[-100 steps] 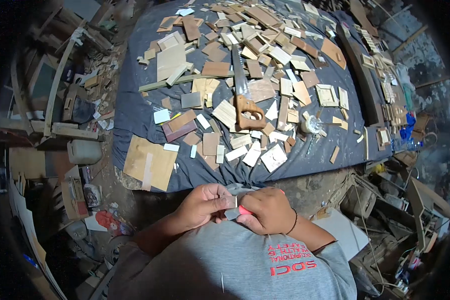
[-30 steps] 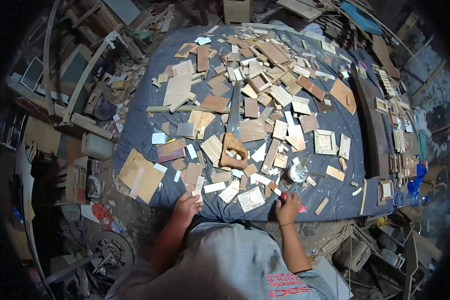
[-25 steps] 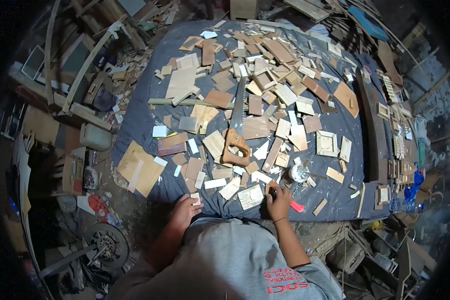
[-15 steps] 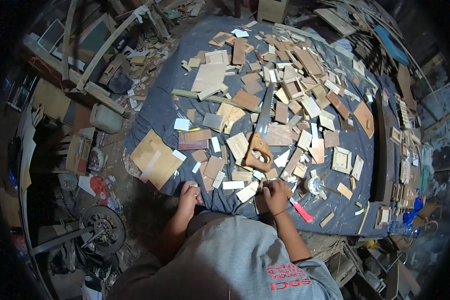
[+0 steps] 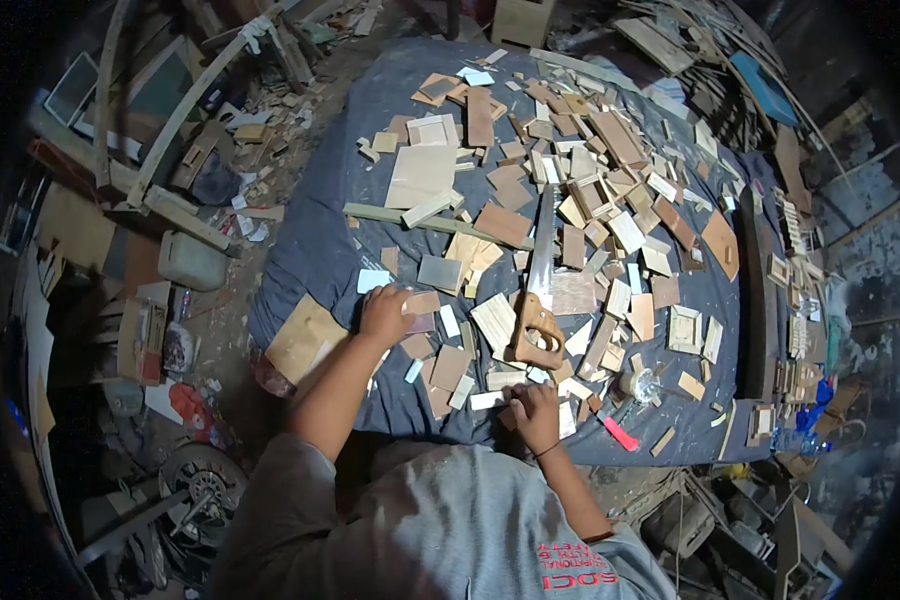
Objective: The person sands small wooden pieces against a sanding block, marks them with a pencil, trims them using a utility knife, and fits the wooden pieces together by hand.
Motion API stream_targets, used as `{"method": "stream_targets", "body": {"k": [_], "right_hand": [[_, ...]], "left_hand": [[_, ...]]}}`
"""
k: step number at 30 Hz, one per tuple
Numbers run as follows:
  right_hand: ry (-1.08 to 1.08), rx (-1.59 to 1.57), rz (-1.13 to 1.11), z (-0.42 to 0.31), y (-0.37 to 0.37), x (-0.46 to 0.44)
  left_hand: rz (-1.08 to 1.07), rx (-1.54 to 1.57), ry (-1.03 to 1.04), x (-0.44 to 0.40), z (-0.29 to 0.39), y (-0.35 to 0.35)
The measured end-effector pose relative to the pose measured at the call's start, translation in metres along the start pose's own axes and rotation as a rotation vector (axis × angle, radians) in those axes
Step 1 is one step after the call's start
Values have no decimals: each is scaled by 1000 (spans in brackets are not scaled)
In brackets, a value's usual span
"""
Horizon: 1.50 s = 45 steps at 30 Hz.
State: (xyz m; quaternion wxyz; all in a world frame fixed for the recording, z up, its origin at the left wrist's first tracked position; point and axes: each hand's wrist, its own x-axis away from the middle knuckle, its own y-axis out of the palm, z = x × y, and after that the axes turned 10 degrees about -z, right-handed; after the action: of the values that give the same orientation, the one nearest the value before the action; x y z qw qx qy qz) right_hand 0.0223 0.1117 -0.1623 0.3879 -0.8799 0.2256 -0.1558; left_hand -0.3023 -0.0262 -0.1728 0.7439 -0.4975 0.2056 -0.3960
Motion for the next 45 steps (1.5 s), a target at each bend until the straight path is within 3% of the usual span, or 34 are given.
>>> {"method": "stream_targets", "body": {"k": [2, 6, 16, 21, 24, 40, 43, 45], "right_hand": [[33, 20, 18, -7, 1, 3], [70, -1, 86, -13, 15, 6], [46, -37, 40, -69, 28, -15], [80, -17, 63, -71, 41, -6], [149, -7, 62, -75, 43, 3], [213, -18, 130, -79, 45, 33], [218, -22, 158, -75, 48, 40], [223, -24, 171, -74, 48, 44]], "left_hand": [[-150, -31, 15, -9, -8, -1], [-181, -24, 56, -2, -12, -11], [-135, 36, 77, 18, -35, -14], [-249, 65, 162, 12, -27, -22], [-212, 20, 232, 5, -22, -22], [-276, 2, 241, -12, -7, -9], [-167, 24, 271, -10, -13, -5], [-241, 69, 246, -9, -15, -7]]}}
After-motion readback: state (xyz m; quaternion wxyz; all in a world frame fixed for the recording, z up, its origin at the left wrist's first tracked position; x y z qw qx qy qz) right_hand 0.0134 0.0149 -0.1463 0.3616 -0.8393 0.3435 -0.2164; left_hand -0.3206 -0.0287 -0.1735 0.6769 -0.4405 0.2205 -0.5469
